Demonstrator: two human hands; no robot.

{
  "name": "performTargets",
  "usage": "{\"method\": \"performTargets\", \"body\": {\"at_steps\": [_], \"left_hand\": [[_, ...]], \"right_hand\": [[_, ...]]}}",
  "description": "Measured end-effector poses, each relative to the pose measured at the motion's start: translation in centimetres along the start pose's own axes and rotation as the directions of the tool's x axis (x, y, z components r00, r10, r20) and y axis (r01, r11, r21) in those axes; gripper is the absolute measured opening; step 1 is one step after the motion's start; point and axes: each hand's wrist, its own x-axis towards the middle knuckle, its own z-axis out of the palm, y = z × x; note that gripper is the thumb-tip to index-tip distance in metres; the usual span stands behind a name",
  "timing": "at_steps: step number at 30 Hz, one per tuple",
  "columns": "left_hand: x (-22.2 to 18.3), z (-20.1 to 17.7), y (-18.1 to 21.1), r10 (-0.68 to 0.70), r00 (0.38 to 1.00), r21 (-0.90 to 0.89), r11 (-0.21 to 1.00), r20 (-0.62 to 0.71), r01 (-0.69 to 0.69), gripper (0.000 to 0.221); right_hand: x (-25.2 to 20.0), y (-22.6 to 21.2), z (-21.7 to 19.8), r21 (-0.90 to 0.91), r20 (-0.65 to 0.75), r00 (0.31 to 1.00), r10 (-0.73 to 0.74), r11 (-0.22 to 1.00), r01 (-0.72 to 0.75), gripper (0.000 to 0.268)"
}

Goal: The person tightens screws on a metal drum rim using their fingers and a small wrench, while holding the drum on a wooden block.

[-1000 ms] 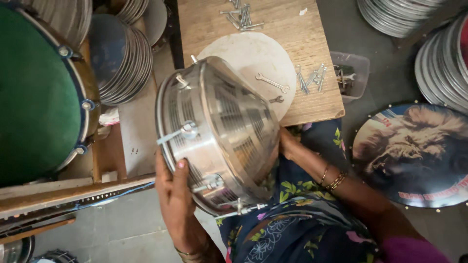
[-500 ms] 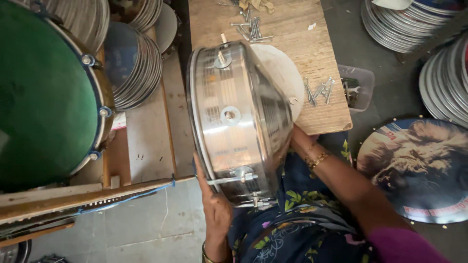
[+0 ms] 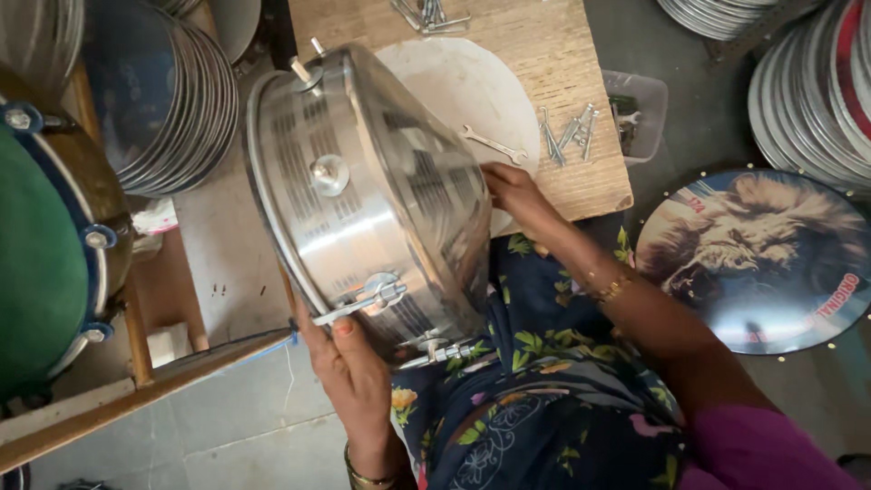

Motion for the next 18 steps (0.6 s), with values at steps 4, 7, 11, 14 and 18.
{"method": "performTargets", "body": {"at_steps": [4, 7, 11, 14, 18], "left_hand": [[0.4, 0.7, 1.0, 0.129, 0.992, 0.189, 0.974, -0.002, -0.126, 0.055], [0.7, 1.0, 2.0, 0.219, 0.976, 0.238, 0.948, -0.004, -0.212, 0.058], [1.0, 1.1, 2.6, 0.206, 0.978, 0.251, 0.948, -0.015, -0.195, 0.059], [1.0, 1.3, 2.6, 0.207, 0.978, 0.238, 0.951, -0.018, -0.196, 0.058], [0.9, 1.8, 2.3, 0.131, 0.991, 0.127, 0.984, -0.017, -0.128, 0.062]], "right_hand": [[-2.5, 1.9, -6.7, -0.452, -0.022, 0.979, -0.201, 0.876, 0.169, 0.027], [-3.4, 2.7, -11.7, -0.53, -0.249, 0.928, -0.278, 0.841, 0.11, 0.022], [-3.3, 1.9, -14.7, -0.696, -0.296, 0.85, -0.435, 0.708, 0.12, 0.021], [-2.9, 0.7, -13.2, -0.828, -0.189, 0.789, -0.585, 0.527, 0.193, 0.021], [-2.1, 0.4, -10.4, -0.952, -0.102, 0.756, -0.646, 0.284, 0.114, 0.017]]}}
